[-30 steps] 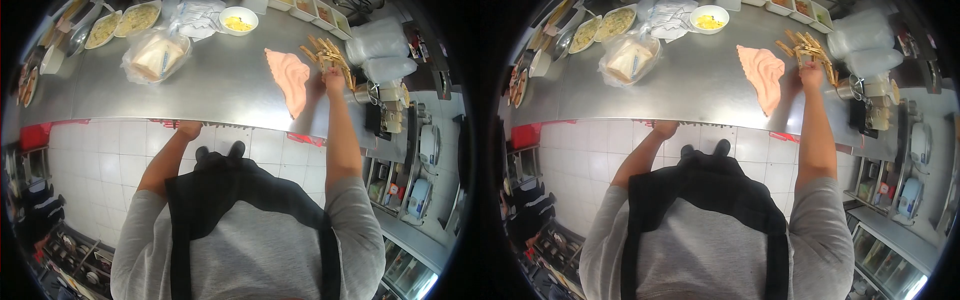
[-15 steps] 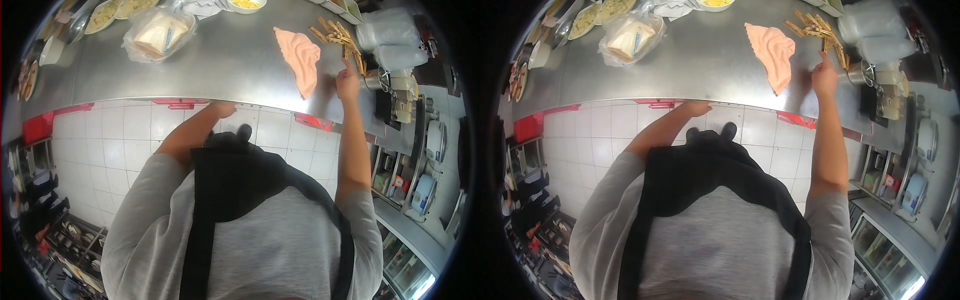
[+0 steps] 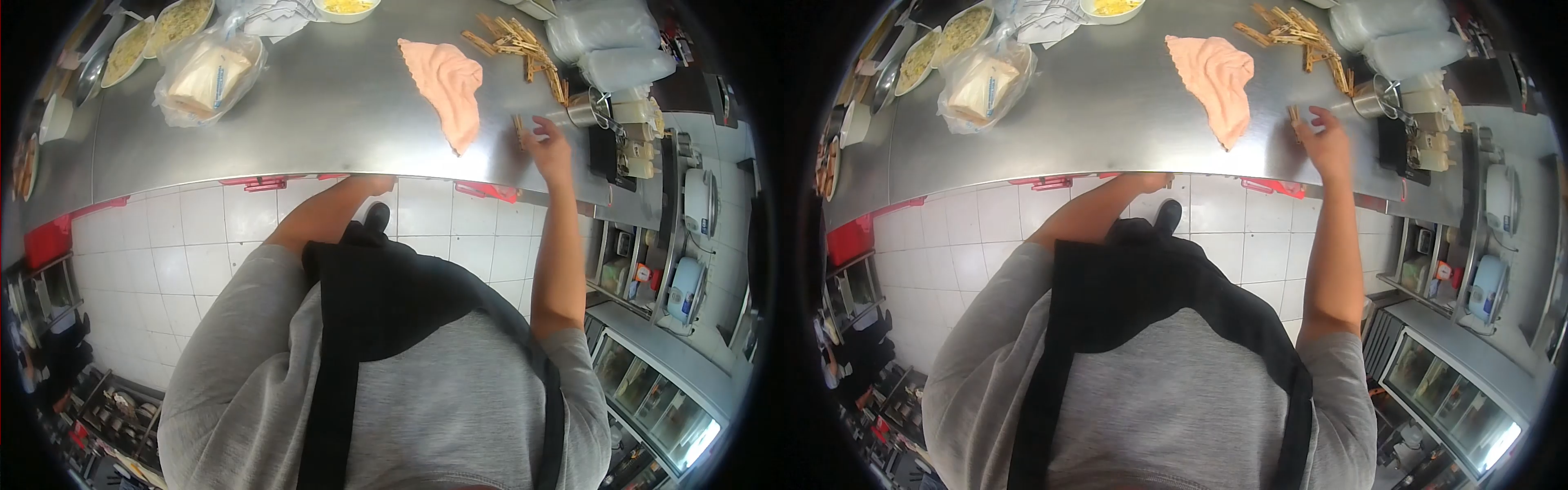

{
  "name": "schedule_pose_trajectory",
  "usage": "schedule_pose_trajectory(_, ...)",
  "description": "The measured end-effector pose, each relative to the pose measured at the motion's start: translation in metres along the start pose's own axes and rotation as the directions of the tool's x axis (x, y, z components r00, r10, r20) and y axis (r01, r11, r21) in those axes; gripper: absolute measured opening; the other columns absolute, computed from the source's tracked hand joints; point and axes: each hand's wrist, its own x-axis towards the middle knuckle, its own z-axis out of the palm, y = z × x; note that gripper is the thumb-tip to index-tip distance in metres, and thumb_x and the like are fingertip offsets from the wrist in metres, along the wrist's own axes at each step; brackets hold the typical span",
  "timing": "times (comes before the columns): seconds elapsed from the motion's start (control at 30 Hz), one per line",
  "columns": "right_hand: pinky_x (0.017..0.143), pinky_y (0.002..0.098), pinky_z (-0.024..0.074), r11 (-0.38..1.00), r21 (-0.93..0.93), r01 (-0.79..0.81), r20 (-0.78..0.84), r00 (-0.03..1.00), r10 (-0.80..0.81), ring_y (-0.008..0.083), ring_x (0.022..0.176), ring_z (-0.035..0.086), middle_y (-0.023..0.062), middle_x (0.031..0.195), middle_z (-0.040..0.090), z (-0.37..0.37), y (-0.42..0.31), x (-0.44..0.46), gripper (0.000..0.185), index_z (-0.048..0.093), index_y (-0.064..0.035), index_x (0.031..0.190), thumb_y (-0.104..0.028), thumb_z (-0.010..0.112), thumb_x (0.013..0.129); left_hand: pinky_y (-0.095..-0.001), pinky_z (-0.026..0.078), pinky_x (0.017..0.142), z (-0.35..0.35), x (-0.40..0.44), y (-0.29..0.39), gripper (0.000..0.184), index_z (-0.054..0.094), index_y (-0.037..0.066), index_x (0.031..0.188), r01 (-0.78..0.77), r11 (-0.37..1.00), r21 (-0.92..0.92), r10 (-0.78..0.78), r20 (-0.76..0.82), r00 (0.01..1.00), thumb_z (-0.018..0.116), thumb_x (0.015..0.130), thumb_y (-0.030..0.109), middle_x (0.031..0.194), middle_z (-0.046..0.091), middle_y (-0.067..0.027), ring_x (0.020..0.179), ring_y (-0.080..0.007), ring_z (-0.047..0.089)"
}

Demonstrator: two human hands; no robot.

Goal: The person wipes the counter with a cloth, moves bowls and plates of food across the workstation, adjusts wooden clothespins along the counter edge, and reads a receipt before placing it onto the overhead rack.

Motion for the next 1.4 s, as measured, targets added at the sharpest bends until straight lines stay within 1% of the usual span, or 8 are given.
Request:
schedule_pose_trajectory(0.1,0.065,0.0320,0.0484,0.969,-0.120,0.216,-0.025,0.975,-0.220,0.0190,0.069,0.061,0.0089,0.090,0.063,0.021,-0.007,0.004,0.038,0.061,-0.0111,0.114,-0.009,0.063,0.077,-0.0413,0.050,0.076,0.009,0.000,-0.002,0.028,0.063,0.004,0.104,0.008,1.000,0.021,-0.009,0.072,0.997,0.046,0.090,0.022,0.091,0.066,-0.0153,0.085,-0.0268,0.064)
schedule_pose_trajectory(0.33,0.067,0.0247,0.0481,0.721,0.682,-0.120,0.320,0.936,-0.147,0.0108,0.074,0.059,0.0038,0.085,0.063,-0.016,-0.059,-0.062,0.026,0.061,-0.0026,0.104,0.001,0.061,0.078,-0.0403,0.050,0.074,0.015,-0.005,-0.005,0.028,0.063,0.004,0.102,0.002,0.999,0.053,-0.011,0.185,0.983,0.045,0.090,0.022,0.087,0.066,-0.0143,0.082,-0.0259,0.064)
schedule_pose_trajectory(0.43,0.074,0.0257,0.0491,0.609,0.652,-0.452,0.725,0.607,-0.326,0.0108,0.078,0.060,0.0025,0.086,0.064,-0.017,-0.066,-0.111,0.019,0.064,-0.0036,0.095,0.005,0.062,0.078,-0.0398,0.050,0.072,0.017,-0.003,-0.007,0.029,0.063,0.004,0.102,-0.011,0.998,0.067,-0.003,0.206,0.978,0.045,0.090,0.023,0.086,0.066,-0.0139,0.081,-0.0256,0.064)
schedule_pose_trajectory(0.63,0.064,0.0251,0.0518,0.936,0.175,-0.305,0.976,0.177,-0.125,0.0130,0.073,0.064,0.0079,0.083,0.068,0.048,0.001,-0.117,0.018,0.062,0.0015,0.097,-0.009,0.063,0.083,-0.0389,0.051,0.070,0.019,-0.004,-0.005,0.029,0.063,0.003,0.101,-0.039,0.996,0.085,0.018,0.235,0.972,0.045,0.090,0.023,0.083,0.066,-0.0131,0.078,-0.0248,0.065)
schedule_pose_trajectory(1.1,0.069,0.0317,0.0526,0.481,0.361,-0.799,0.910,0.415,0.008,0.0200,0.076,0.063,0.0138,0.090,0.065,0.195,-0.015,-0.145,0.025,0.053,0.0016,0.103,-0.021,0.055,0.091,-0.0378,0.050,0.068,0.036,0.001,-0.014,0.036,0.062,0.004,0.103,0.038,0.999,-0.003,-0.036,0.259,0.965,0.043,0.091,0.033,0.083,0.066,-0.0135,0.074,-0.0225,0.064)
schedule_pose_trajectory(1.27,0.069,0.0311,0.0527,0.977,-0.060,-0.204,0.915,0.380,0.136,0.0213,0.076,0.064,0.0151,0.101,0.063,0.169,-0.047,-0.134,0.060,0.049,-0.0012,0.123,-0.045,0.062,0.083,-0.0389,0.050,0.072,0.006,-0.010,0.016,0.040,0.062,0.003,0.106,0.279,0.931,-0.234,-0.187,0.351,0.917,0.043,0.091,0.035,0.085,0.066,-0.0157,0.076,-0.0258,0.063)
schedule_pose_trajectory(1.33,0.070,0.0302,0.0523,0.954,-0.025,0.297,0.959,0.277,-0.061,0.0195,0.077,0.064,0.0148,0.098,0.063,0.135,-0.073,-0.127,0.049,0.053,-0.0014,0.119,-0.038,0.059,0.087,-0.0405,0.046,0.086,0.020,-0.003,0.013,0.039,0.059,0.006,0.115,0.186,0.976,-0.112,-0.163,0.188,0.969,0.038,0.094,0.031,0.114,0.060,-0.0162,0.103,-0.0290,0.058)
schedule_pose_trajectory(1.4,0.069,0.0296,0.0509,0.917,0.339,0.212,0.929,0.078,-0.362,0.0191,0.077,0.065,0.0115,0.091,0.066,0.116,-0.059,-0.110,0.043,0.057,-0.0085,0.118,-0.037,0.058,0.085,-0.0405,0.043,0.093,0.041,0.003,0.004,0.040,0.054,0.007,0.122,0.139,0.988,0.064,-0.140,0.013,0.990,0.038,0.094,0.031,0.124,0.055,-0.0149,0.114,-0.0296,0.053)
